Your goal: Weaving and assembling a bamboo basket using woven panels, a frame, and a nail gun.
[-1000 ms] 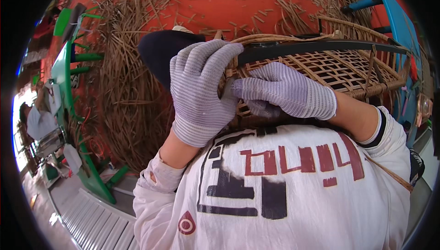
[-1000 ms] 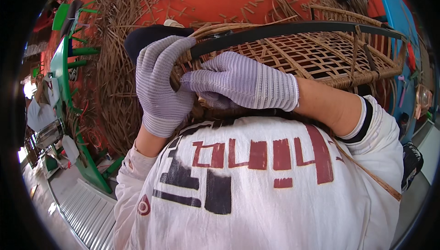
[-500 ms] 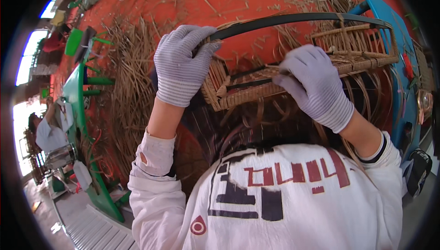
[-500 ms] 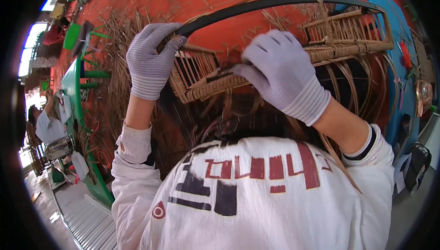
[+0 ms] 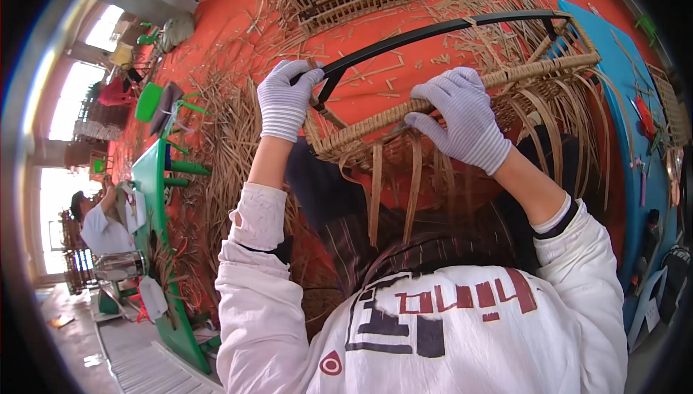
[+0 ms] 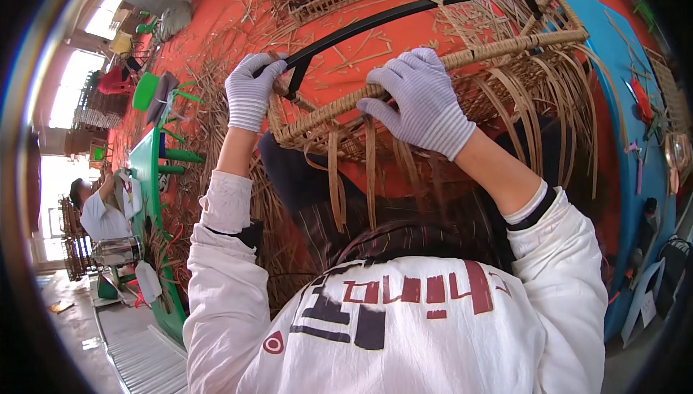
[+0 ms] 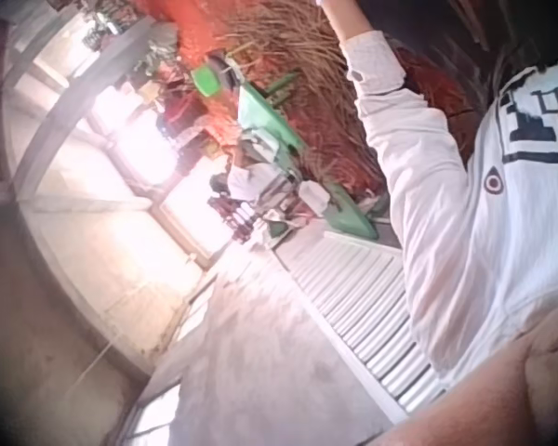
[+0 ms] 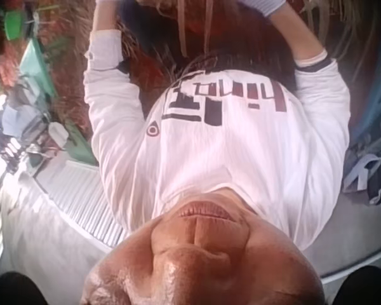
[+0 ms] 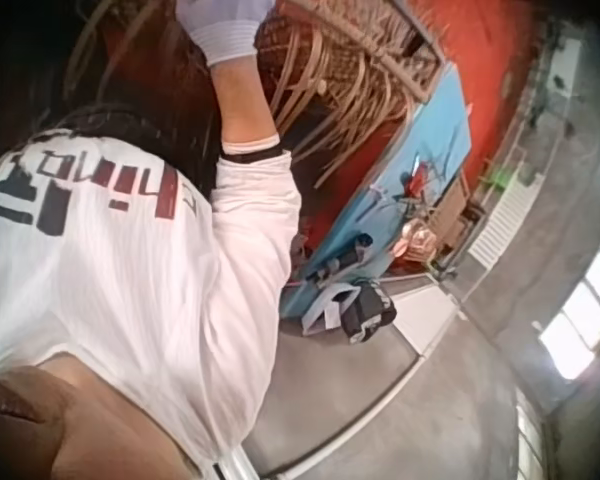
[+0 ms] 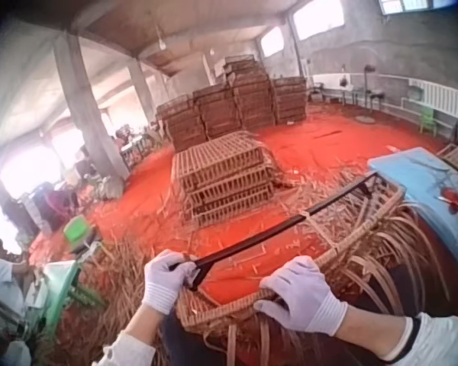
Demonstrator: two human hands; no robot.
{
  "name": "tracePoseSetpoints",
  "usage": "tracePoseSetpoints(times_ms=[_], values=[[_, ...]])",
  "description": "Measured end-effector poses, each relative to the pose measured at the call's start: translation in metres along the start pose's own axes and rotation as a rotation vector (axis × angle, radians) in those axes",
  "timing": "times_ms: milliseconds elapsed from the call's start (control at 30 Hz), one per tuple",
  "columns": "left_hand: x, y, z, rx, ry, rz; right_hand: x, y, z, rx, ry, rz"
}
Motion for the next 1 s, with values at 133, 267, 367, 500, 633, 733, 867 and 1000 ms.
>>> tracePoseSetpoints(times_ms=[133,267,367,500,633,733,867,1000], values=[[0.004,-0.008,0.001,-0.050,0.074,-0.009,-0.017,0.000,-0.001,0.006,-0.020,0.013],[0.016,-0.008,-0.006,-0.073,0.186,-0.094,-0.016,0.002,-0.003,0.031,-0.018,0.030],[0.018,-0.001,-0.006,-0.072,0.176,0.046,-0.015,0.007,-0.005,-0.021,-0.009,0.051],[0.010,-0.017,-0.020,-0.073,0.214,0.023,-0.024,0.025,-0.020,-0.063,-0.005,0.062],[-0.032,-0.047,-0.031,-0.025,0.065,0.055,-0.033,0.051,-0.029,0.024,-0.018,0.062],[0.004,-0.021,-0.034,0.023,-0.005,0.065,-0.033,0.065,-0.035,-0.208,0.047,0.343],[0.046,0.011,-0.019,0.092,0.122,0.130,-0.071,0.159,-0.082,-0.377,-0.050,0.060],[0.048,-0.018,-0.009,0.044,0.016,0.080,-0.153,0.269,-0.185,-0.419,-0.410,-0.476]])
Point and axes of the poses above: each hand's wrist, its own z-axis towards the middle knuckle, its own y-axis out of the back of the hand, x = y × z, the point moved 9 cm from there along z, towards the middle knuckle, and after that the axes turned 3 degrees about x, right-handed, at the moved point
